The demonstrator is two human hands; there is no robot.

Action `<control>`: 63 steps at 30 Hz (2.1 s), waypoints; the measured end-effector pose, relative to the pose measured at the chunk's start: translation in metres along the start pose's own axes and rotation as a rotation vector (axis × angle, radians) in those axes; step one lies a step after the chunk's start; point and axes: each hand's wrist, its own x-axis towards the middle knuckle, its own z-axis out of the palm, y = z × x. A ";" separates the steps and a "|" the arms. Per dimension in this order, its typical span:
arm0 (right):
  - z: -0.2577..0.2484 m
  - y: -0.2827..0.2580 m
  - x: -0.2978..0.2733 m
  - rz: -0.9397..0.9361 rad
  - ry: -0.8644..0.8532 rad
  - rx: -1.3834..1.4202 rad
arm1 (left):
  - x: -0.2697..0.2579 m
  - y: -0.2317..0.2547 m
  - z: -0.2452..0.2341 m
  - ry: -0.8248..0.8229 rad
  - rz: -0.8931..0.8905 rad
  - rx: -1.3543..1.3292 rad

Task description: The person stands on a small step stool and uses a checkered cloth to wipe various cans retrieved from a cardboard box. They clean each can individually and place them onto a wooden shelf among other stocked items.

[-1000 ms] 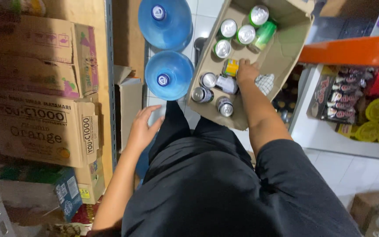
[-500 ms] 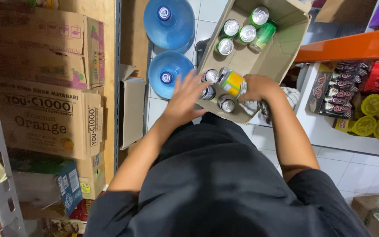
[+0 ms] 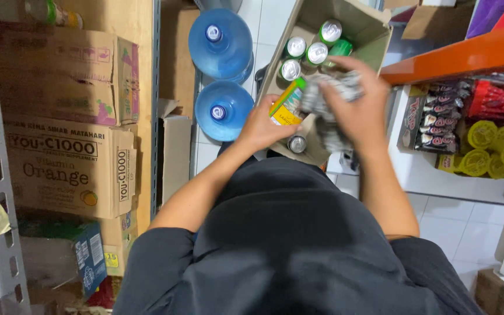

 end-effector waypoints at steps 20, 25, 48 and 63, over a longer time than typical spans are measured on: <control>0.028 -0.034 0.000 -0.377 -0.017 -0.205 | -0.029 -0.004 -0.004 -0.069 0.141 -0.783; 0.022 -0.035 -0.003 -0.641 -0.143 -0.045 | -0.048 -0.017 -0.002 0.011 0.230 -0.787; 0.064 0.049 0.023 -0.145 -0.276 0.377 | -0.064 -0.022 -0.014 -0.266 -0.160 -1.378; 0.081 -0.037 -0.028 -0.703 -0.012 -0.220 | -0.032 -0.019 0.008 0.293 -0.036 -1.526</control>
